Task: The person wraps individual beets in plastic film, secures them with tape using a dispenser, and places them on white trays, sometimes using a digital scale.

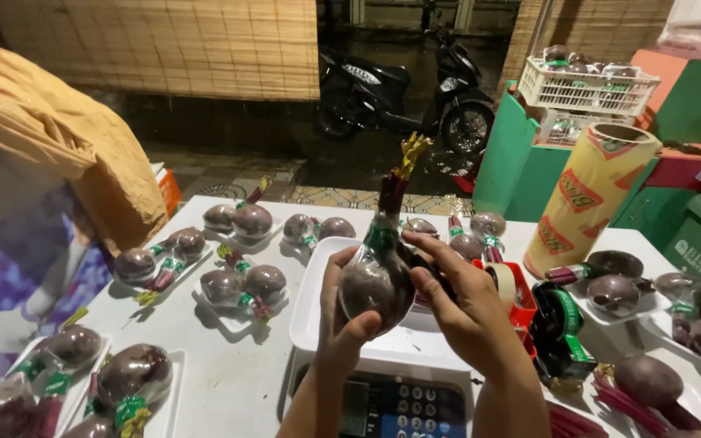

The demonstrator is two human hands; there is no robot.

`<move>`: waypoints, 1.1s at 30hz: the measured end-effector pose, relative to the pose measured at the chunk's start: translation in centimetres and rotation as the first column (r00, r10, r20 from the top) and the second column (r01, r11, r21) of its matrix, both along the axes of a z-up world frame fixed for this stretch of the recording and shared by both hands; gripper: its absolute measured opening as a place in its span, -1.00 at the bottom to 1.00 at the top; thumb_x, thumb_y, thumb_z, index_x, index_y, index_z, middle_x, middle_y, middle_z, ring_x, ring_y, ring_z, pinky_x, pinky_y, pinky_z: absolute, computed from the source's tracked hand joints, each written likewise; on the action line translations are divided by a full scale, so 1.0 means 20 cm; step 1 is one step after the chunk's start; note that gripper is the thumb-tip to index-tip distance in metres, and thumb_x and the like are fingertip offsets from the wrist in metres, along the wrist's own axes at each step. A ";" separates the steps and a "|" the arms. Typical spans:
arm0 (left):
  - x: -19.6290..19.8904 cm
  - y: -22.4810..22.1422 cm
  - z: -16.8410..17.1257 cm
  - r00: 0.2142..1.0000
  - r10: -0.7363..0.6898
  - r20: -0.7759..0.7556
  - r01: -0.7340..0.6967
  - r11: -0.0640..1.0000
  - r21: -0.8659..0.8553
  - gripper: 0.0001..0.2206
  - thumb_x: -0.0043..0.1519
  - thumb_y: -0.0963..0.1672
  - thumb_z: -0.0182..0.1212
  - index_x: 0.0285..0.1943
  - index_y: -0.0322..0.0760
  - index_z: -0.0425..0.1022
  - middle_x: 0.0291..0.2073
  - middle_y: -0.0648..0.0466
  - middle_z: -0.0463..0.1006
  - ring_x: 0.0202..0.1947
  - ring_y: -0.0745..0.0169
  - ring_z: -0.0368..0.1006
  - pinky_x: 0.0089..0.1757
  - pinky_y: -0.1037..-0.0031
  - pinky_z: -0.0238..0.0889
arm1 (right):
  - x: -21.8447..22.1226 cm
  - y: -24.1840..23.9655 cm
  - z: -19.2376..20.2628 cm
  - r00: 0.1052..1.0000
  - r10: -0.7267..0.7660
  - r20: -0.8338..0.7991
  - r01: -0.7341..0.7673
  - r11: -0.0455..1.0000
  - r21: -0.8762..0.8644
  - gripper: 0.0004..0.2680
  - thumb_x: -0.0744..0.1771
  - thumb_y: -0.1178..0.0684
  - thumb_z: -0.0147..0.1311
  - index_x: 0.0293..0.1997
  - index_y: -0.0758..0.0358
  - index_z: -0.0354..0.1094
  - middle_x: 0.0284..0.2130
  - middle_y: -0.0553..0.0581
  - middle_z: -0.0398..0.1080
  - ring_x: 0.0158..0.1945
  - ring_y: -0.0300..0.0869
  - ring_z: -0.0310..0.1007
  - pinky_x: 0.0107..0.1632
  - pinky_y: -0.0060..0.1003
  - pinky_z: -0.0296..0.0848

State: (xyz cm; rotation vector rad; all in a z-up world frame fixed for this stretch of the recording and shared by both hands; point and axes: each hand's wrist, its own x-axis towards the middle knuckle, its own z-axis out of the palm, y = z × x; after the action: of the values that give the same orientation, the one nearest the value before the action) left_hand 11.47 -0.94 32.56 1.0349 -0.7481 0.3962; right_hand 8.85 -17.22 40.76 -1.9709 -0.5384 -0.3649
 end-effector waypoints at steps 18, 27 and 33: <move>0.02 0.02 -0.06 0.929 -0.150 -0.337 0.115 0.986 -0.123 -0.06 -0.06 0.12 0.28 0.50 -0.30 -0.01 0.17 -0.27 0.33 0.08 -0.18 0.37 -0.16 0.24 0.45 | 0.07 -0.03 -0.02 0.989 -0.075 -0.130 0.044 0.973 -0.228 -0.69 0.35 0.01 -0.08 0.26 -0.05 0.38 0.16 -0.02 0.54 0.21 -0.19 0.50 0.19 -0.27 0.39; 0.00 0.00 -0.05 0.970 0.162 -0.180 -0.161 0.987 0.019 -0.18 -0.09 0.13 0.48 0.23 -0.41 0.26 -0.01 -0.14 0.36 -0.07 0.01 0.46 -0.16 0.41 0.52 | 0.07 0.01 -0.02 0.995 -0.013 -0.096 -0.012 0.965 -0.260 -0.65 0.35 -0.09 -0.09 0.31 -0.09 0.35 0.18 0.02 0.52 0.21 -0.13 0.50 0.13 -0.22 0.42; 0.01 0.02 -0.06 0.888 0.455 -0.066 -0.437 0.880 0.185 -0.24 -0.08 0.18 0.39 0.17 -0.37 0.36 -0.04 -0.06 0.30 -0.01 0.11 0.37 -0.06 0.42 0.45 | 0.08 0.02 -0.03 0.995 -0.065 -0.073 0.035 0.934 -0.356 -0.64 0.35 -0.13 -0.10 0.31 -0.14 0.35 0.19 0.01 0.52 0.18 -0.11 0.53 0.07 -0.21 0.45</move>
State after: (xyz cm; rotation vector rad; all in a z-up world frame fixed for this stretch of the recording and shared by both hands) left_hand 11.74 -0.62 31.37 1.3810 -0.4426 0.6783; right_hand 10.42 -16.77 40.22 -2.3416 -0.5282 -0.2249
